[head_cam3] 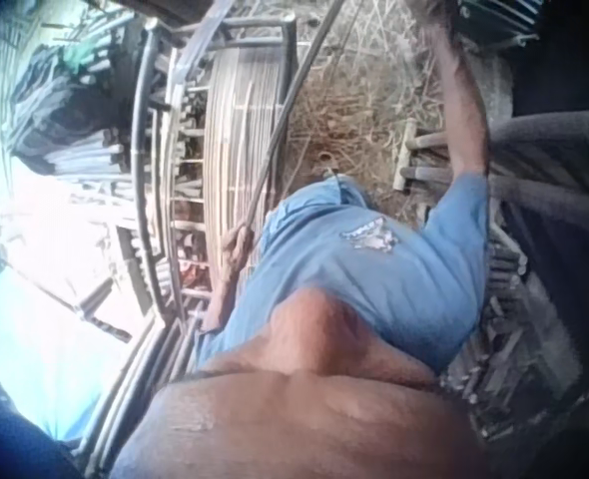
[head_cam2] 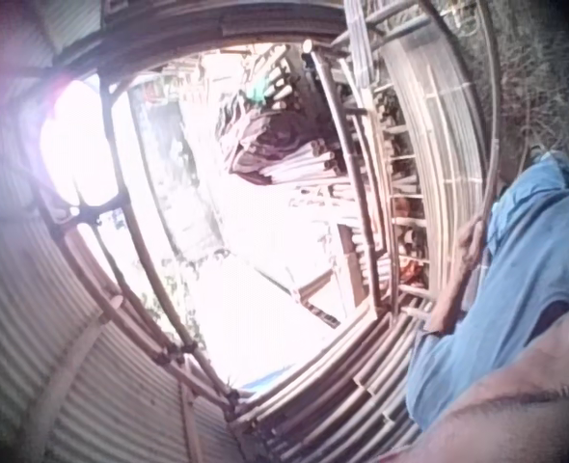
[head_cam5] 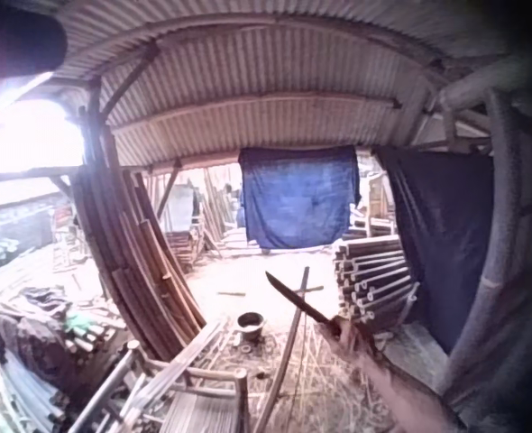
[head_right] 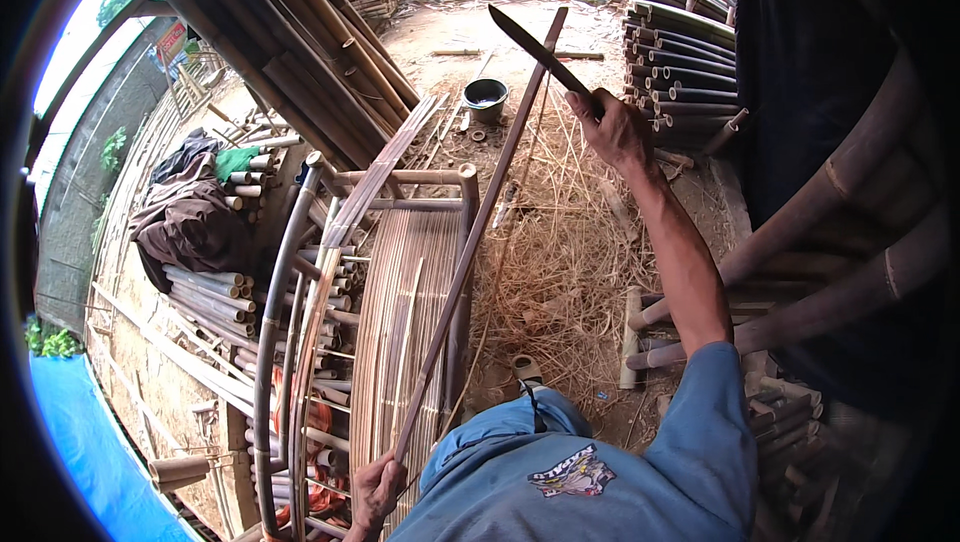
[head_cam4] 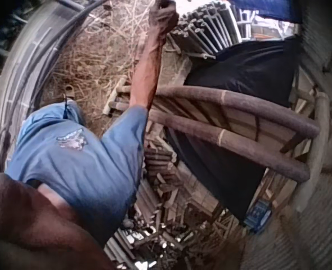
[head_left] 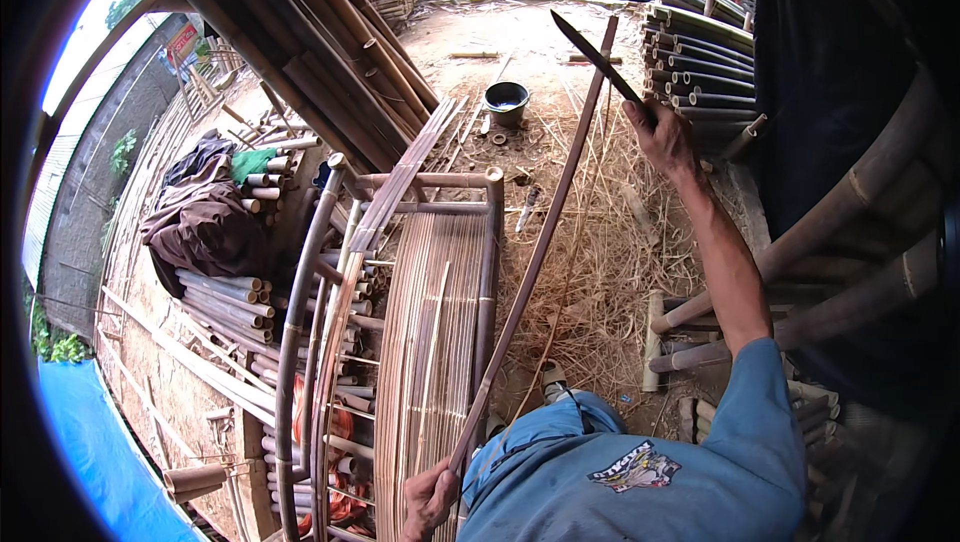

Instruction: The person sits on the ground and uses a machete to split and trim thin bamboo strips. They then weave these strips into a rectangular bamboo frame, adjusting the alignment of the woven material with their hands.

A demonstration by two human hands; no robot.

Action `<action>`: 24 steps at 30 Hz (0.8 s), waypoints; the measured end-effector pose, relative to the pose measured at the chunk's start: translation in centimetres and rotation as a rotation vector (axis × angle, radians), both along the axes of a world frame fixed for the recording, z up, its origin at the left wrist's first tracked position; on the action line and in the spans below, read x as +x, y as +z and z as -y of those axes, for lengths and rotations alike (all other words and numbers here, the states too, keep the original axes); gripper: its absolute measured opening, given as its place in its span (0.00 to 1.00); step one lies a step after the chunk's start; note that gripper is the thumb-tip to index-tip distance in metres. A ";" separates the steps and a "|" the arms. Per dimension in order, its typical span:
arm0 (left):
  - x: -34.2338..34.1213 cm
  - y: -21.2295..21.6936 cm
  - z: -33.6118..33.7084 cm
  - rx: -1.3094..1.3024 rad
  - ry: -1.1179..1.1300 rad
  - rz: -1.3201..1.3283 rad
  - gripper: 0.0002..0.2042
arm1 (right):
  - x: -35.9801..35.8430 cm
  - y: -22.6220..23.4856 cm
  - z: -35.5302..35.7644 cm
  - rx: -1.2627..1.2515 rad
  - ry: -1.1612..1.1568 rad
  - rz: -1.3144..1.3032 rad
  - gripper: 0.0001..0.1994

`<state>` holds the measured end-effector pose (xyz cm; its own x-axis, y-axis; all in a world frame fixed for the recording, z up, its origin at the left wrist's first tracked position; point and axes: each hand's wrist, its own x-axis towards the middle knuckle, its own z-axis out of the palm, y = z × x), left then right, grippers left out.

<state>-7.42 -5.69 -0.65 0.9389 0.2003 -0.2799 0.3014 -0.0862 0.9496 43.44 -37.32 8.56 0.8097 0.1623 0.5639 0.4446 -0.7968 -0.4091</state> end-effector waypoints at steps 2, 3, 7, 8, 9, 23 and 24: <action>-0.3 1.6 0.7 -0.072 0.076 -0.024 0.18 | 0.0 -0.9 -0.6 -0.021 0.011 -0.085 0.37; -0.1 2.0 0.8 -0.013 0.063 -0.047 0.19 | -0.2 -1.4 -0.8 -0.032 0.015 -0.127 0.37; -1.7 -1.5 -1.2 -0.002 0.070 -0.040 0.19 | -4.2 -3.0 -3.7 -0.159 0.430 -0.004 0.29; -1.7 -1.7 -1.1 0.006 0.078 -0.034 0.19 | -3.3 -3.0 -3.5 -0.186 0.488 0.186 0.28; -2.1 -1.3 -1.2 0.004 0.070 -0.058 0.19 | -2.0 -3.2 -2.9 -0.216 0.528 0.368 0.28; 14.4 -1.2 1.4 0.090 0.043 0.063 0.10 | -9.8 -6.5 -5.4 -0.072 0.299 -0.118 0.32; 16.8 -0.3 2.7 0.142 0.059 0.104 0.11 | -11.8 -8.2 -6.7 -0.154 0.410 0.014 0.33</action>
